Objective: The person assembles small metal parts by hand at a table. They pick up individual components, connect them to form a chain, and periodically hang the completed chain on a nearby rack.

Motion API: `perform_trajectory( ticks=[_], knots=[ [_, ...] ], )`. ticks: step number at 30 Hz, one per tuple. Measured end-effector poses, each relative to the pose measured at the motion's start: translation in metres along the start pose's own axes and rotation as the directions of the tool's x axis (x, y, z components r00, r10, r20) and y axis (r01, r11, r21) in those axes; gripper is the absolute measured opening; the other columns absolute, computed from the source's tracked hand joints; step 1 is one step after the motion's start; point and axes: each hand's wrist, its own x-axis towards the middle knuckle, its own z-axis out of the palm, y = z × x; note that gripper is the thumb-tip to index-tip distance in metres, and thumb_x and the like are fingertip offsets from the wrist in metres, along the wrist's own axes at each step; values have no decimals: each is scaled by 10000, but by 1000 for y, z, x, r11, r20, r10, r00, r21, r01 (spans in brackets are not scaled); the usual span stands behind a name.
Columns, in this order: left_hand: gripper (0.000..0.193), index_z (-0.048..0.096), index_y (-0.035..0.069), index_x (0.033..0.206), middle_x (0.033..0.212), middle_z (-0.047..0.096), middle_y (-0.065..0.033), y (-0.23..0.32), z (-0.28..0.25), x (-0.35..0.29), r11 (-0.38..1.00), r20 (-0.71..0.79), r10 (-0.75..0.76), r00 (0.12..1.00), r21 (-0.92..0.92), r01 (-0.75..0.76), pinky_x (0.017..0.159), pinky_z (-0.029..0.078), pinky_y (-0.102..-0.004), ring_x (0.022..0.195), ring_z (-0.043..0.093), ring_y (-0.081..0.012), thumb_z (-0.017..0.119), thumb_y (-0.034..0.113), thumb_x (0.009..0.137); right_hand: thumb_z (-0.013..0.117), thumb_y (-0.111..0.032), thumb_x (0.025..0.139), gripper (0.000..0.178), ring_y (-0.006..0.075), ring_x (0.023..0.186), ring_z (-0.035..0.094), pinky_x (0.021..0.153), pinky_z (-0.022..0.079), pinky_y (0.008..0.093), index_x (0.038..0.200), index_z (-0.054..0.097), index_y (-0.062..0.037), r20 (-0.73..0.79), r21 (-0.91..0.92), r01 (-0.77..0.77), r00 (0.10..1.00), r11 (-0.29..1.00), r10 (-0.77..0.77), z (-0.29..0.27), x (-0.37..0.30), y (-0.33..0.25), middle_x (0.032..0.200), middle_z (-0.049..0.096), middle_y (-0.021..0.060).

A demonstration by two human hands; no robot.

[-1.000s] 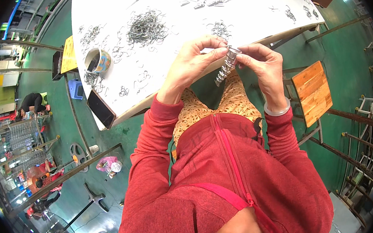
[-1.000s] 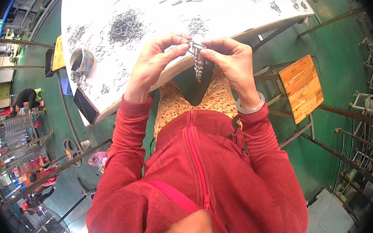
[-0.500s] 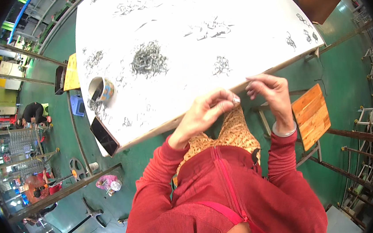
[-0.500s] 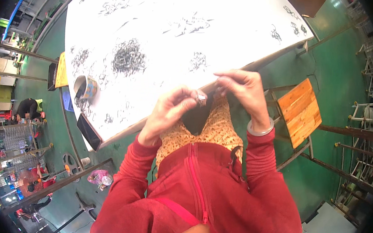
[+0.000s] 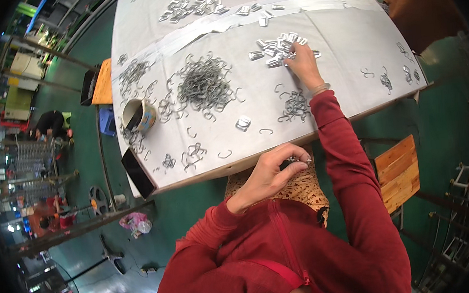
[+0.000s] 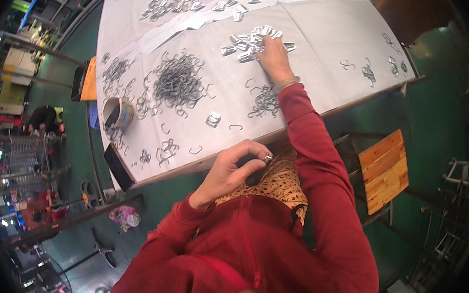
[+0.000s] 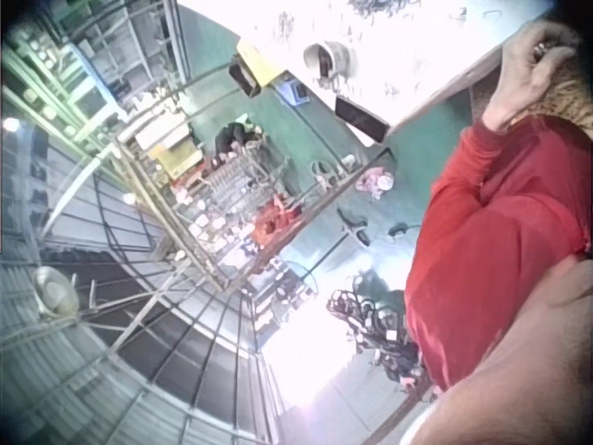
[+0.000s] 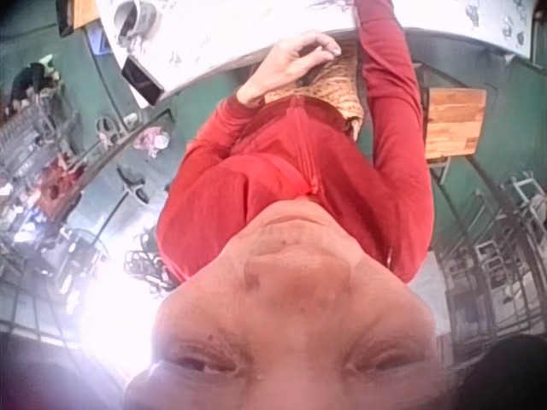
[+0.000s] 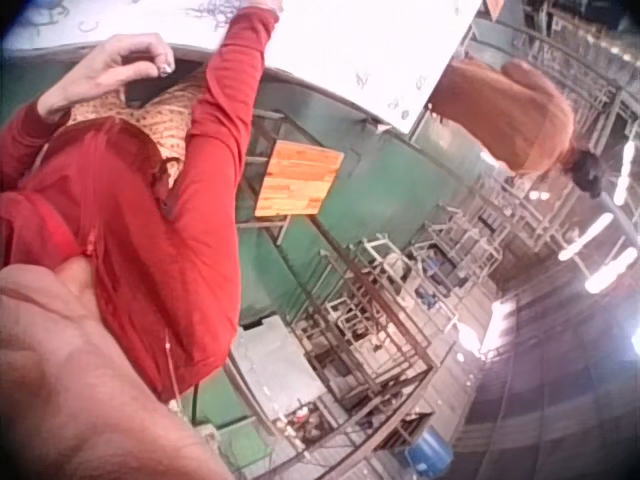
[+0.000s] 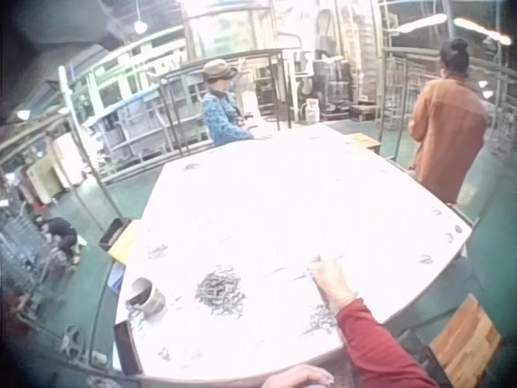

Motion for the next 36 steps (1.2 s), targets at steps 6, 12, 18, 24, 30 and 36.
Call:
perform_trajectory(
  ticks=[6,12,18,24,30,36],
  knots=[
    [121,573,-5,984,955,606,-64,-4,1,-8,996,-61,82,995,-25,-84,847,438,-280,924,561,-142,579,73,892,608,1,780,231,150,713,621,642,485,258,1009,610,33,259,523,-217,962,824,89,-35,-39,-23,772,650,107],
    [146,565,4,994,942,598,-53,-3,1,-7,996,-148,90,985,8,-90,838,439,-272,921,553,-128,589,110,896,634,18,805,304,111,761,629,643,502,223,1102,572,9,345,654,-293,936,697,70,-148,-129,-91,845,668,91],
    [217,500,11,1008,933,600,-74,1,3,-1,985,-170,160,972,85,-147,848,444,-311,920,567,-151,617,144,882,646,75,785,254,84,779,615,695,498,197,1032,660,20,244,686,-158,969,710,-21,-180,-168,-118,880,671,66],
    [228,468,12,998,931,599,-82,5,2,-2,995,-196,101,975,46,-93,845,442,-314,937,565,-164,621,132,878,647,74,783,234,77,759,608,672,489,197,1013,661,32,161,682,-197,980,704,119,-168,-167,-125,854,669,53],
    [266,465,20,1022,990,599,-94,-8,1,-3,997,-190,1,982,72,13,858,441,-312,992,567,-184,641,139,863,652,95,767,234,84,729,609,639,487,195,994,661,38,149,676,-144,987,722,57,-162,-173,-119,840,664,61],
    [275,614,70,1071,967,666,-44,-27,-69,29,958,-305,125,944,284,-35,773,472,-298,911,616,-166,673,103,805,655,145,723,250,107,702,610,601,484,205,960,655,66,207,757,-221,974,615,95,-172,-173,-115,810,646,95]
  ],
)
